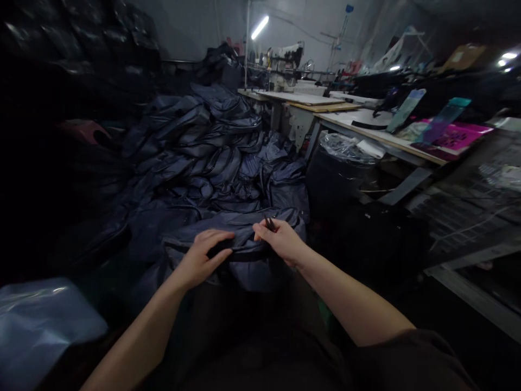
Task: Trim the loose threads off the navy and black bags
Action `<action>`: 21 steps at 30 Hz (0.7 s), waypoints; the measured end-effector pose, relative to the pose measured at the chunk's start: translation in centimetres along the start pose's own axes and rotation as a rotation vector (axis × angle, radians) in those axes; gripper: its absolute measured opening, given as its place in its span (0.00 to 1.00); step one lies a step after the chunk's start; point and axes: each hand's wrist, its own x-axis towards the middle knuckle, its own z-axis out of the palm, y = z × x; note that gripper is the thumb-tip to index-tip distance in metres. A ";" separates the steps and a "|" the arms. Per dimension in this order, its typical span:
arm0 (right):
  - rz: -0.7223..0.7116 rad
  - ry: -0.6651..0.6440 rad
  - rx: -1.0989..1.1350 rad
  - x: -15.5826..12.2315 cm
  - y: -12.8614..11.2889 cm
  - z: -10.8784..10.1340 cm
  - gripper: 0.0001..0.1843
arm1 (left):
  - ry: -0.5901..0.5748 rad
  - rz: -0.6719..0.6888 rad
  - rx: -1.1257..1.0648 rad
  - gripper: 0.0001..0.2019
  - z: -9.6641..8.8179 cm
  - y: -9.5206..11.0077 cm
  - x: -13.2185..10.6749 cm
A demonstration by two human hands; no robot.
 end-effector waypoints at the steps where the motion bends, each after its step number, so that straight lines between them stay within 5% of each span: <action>1: 0.022 0.000 0.003 -0.5 0.1 0.0 0.19 | -0.082 0.038 -0.011 0.14 0.3 0.5 0.5; 5: 0.058 0.075 0.115 -1.7 0.1 -1.6 0.17 | -0.135 0.024 -0.137 0.12 1.6 0.9 1.5; 11: -0.143 0.340 0.005 -1.5 1.2 -6.5 0.17 | -0.054 -0.172 -0.391 0.11 2.0 -0.3 0.3; 16: -0.207 0.051 -0.348 0.1 5.4 -9.7 0.22 | -0.095 -0.228 -0.487 0.10 0.2 -0.9 -1.7; 21: -0.252 -0.093 -0.664 2.1 7.3 -11.4 0.24 | 0.014 -0.299 -0.467 0.08 -1.6 -2.6 -4.3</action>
